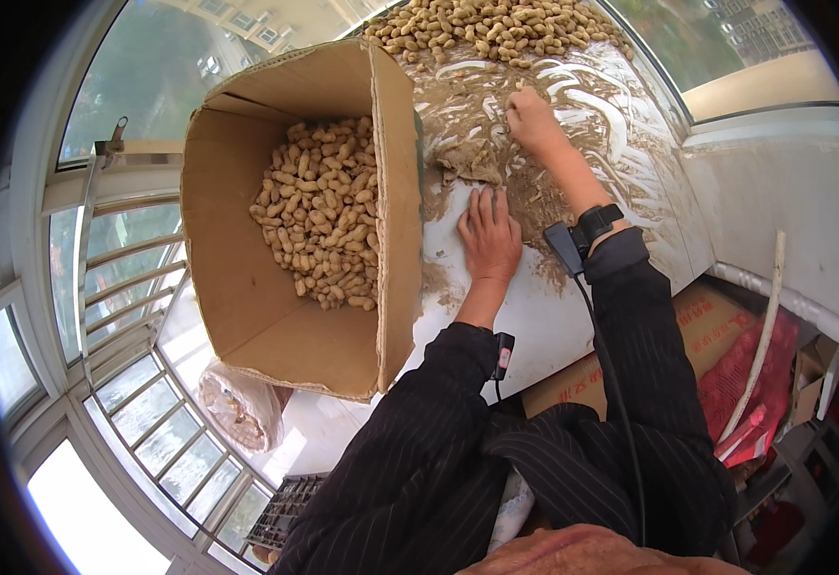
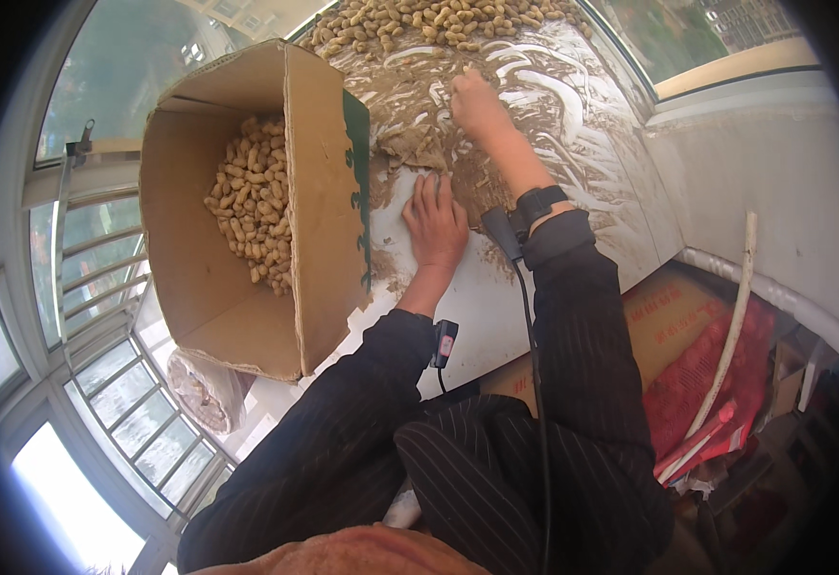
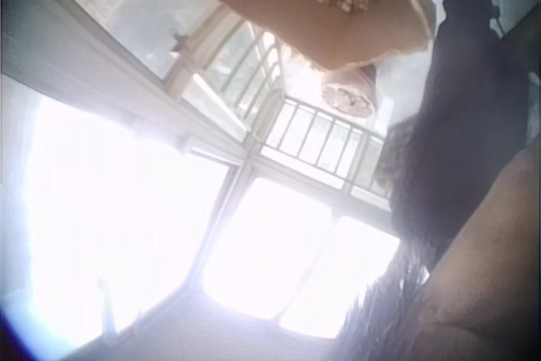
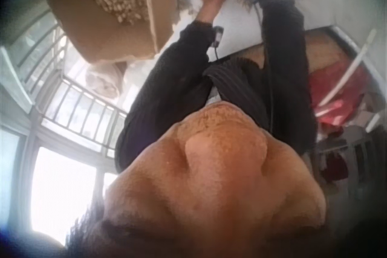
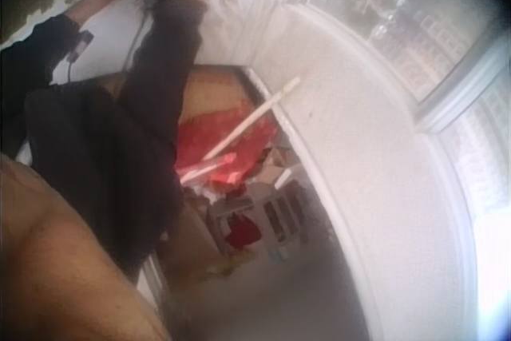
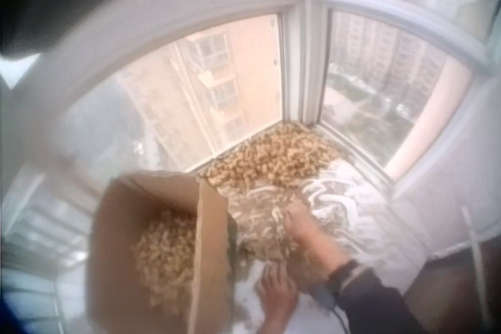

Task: The person repeatedly scoops peanuts from a white surface into a cardboard box using both hands. The person then moves the box aside and continues to gather remaining peanuts and debris from the surface.

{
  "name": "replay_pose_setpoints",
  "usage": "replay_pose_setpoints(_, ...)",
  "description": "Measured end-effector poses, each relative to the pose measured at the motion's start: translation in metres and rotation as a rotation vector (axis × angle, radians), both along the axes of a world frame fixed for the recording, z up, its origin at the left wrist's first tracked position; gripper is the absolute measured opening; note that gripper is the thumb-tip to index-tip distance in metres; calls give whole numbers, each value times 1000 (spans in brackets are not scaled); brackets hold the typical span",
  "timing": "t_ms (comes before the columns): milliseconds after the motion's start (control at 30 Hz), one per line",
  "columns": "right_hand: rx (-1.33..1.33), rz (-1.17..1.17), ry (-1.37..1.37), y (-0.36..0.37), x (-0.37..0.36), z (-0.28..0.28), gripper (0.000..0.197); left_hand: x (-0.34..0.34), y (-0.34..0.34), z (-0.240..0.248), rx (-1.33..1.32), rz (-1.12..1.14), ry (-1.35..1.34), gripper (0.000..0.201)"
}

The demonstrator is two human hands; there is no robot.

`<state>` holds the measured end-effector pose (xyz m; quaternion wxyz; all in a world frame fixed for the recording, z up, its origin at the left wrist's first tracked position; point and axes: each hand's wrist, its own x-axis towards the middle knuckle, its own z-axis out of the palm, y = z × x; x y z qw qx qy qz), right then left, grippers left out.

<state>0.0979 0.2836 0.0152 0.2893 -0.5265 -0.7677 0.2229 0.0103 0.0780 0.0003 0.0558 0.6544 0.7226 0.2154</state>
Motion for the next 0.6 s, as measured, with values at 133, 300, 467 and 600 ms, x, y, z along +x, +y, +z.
replay_pose_setpoints(133, 1, -161, 43, 33, 8, -3, 4, 0, 0, 1, 21, 4, 10, 47)
replay_pose_setpoints(300, -69, -148, -54, 47, 5, -9, 16, 0, 1, 3, -4, -4, -28, 49)
replay_pose_setpoints(467, -36, -115, -41, 54, 9, -16, 22, -1, 1, 4, -4, -16, -47, 49)
replay_pose_setpoints(600, -33, -242, 38, 57, 11, -23, 28, -1, 1, 3, -9, -14, -33, 50)
